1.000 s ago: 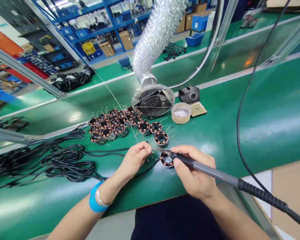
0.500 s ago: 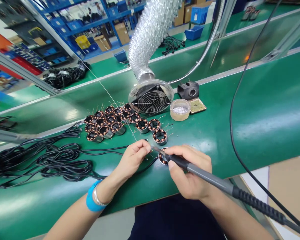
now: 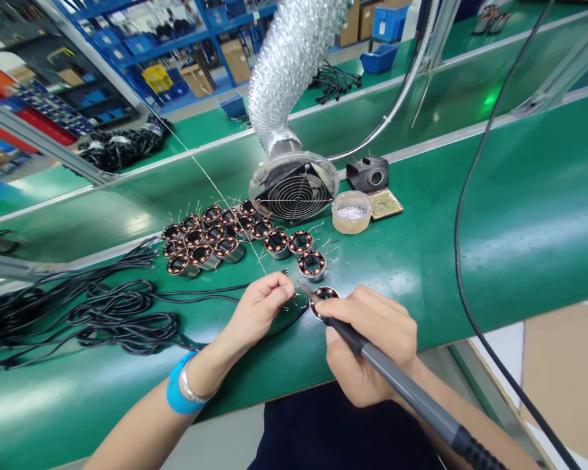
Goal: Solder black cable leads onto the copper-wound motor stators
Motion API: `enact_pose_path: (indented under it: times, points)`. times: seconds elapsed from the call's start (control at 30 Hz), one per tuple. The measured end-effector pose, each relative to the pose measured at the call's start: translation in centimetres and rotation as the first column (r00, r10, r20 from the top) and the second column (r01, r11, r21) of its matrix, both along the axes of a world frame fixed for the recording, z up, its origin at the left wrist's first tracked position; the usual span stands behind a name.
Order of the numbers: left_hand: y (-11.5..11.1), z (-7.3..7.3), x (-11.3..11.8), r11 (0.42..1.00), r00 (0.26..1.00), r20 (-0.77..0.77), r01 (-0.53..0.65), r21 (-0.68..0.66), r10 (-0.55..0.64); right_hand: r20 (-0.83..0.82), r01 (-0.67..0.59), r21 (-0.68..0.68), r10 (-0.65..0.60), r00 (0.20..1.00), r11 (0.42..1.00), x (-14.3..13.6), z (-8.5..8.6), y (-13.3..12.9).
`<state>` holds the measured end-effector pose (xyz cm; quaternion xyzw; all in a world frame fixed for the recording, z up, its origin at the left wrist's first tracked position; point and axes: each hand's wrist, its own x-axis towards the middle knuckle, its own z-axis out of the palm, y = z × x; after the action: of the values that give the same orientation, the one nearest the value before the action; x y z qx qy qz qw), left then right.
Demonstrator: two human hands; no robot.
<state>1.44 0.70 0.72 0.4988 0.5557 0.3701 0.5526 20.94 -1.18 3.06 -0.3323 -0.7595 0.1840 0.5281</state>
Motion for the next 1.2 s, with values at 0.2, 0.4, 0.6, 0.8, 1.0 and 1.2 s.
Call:
enact_pose_path:
  times: [0.2, 0.4, 0.6, 0.8, 1.0, 1.2]
  points:
    - [-0.1, 0.1, 0.0, 1.000, 1.000, -0.013, -0.004, -0.005, 0.003, 0.001, 0.009, -0.020, -0.009, 1.000, 1.000, 0.3, 0.8, 0.1]
    - [0.0, 0.1, 0.0, 1.000, 1.000, -0.031, 0.005, 0.008, -0.005, -0.012, 0.012, -0.015, -0.012, 1.000, 1.000, 0.2, 0.5, 0.1]
    - [0.1, 0.0, -0.1, 1.000, 0.999, -0.045, 0.013, 0.016, -0.012, -0.016, -0.028, -0.038, 0.027, 0.999, 0.999, 0.2, -0.3, 0.0]
    - [0.1, 0.3, 0.1, 1.000, 0.999, -0.043, 0.007, 0.011, -0.006, 0.003, -0.033, -0.058, 0.033, 0.999, 0.998, 0.1, -0.7, 0.0]
    - [0.1, 0.3, 0.0, 1.000, 0.999, -0.043, 0.005, 0.013, -0.005, 0.060, -0.026, -0.023, 0.027, 0.998, 0.999, -0.1, -0.4, 0.0]
    - [0.0, 0.1, 0.0, 1.000, 0.999, -0.051, 0.007, 0.017, -0.007, 0.029, -0.015, -0.013, 0.016, 0.999, 1.000, 0.1, -0.3, -0.1]
